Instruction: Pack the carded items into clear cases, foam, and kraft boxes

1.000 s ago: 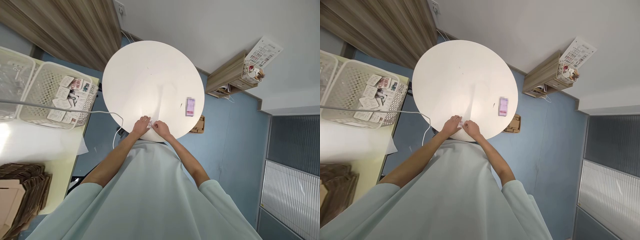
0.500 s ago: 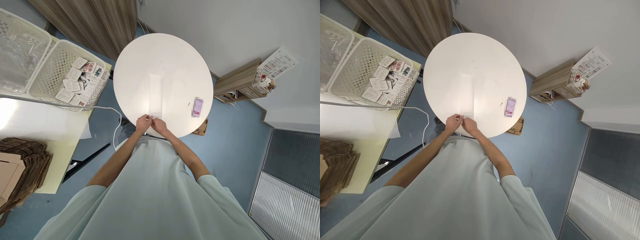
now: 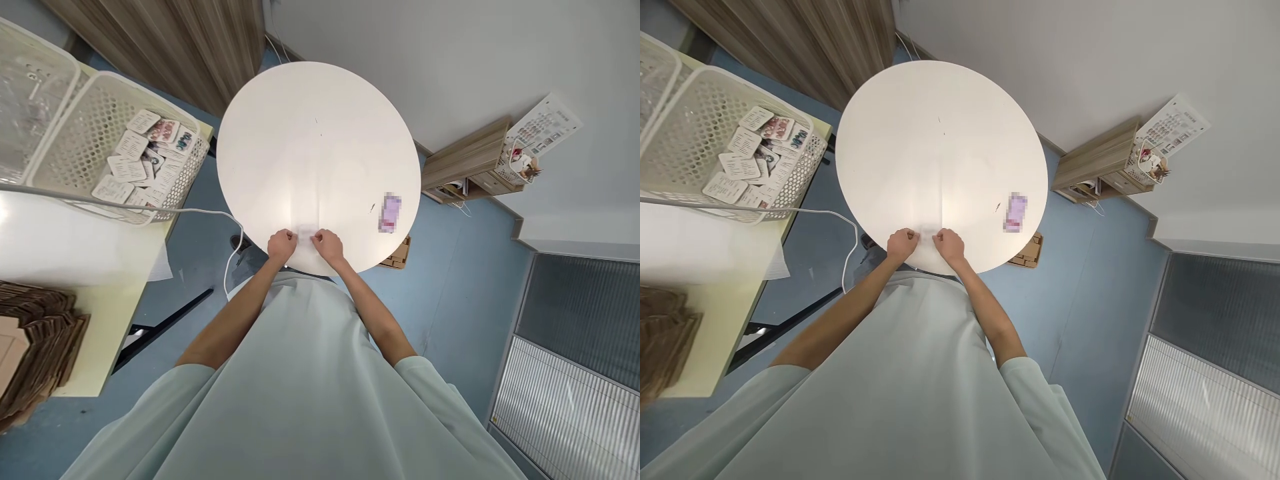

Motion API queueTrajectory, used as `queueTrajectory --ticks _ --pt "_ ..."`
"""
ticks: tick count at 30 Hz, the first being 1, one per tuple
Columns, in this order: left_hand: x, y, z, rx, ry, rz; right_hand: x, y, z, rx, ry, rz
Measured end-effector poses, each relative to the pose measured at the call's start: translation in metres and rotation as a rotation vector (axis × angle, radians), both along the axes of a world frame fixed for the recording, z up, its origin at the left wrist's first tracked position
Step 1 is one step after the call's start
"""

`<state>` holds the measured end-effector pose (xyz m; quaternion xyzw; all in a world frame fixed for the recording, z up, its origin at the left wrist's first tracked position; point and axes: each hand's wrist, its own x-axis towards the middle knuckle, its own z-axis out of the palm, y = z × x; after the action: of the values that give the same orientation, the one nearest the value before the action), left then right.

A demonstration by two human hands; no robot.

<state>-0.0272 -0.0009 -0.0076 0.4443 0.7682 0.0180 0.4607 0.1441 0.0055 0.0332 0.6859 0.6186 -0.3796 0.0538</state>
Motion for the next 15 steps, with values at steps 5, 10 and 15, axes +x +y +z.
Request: queueTrajectory --ticks 5,10,15 --pt "0.001 0.003 0.0 -0.027 0.042 -0.028 0.013 0.005 -0.011 -0.084 0.021 -0.237" --pt "0.002 0.002 0.001 -0.003 0.085 -0.069 0.004 0.001 -0.023 -0.127 0.098 -0.306" --pt "0.001 -0.002 0.004 0.334 0.051 -0.304 0.003 -0.004 -0.029 -0.099 0.114 -0.309"
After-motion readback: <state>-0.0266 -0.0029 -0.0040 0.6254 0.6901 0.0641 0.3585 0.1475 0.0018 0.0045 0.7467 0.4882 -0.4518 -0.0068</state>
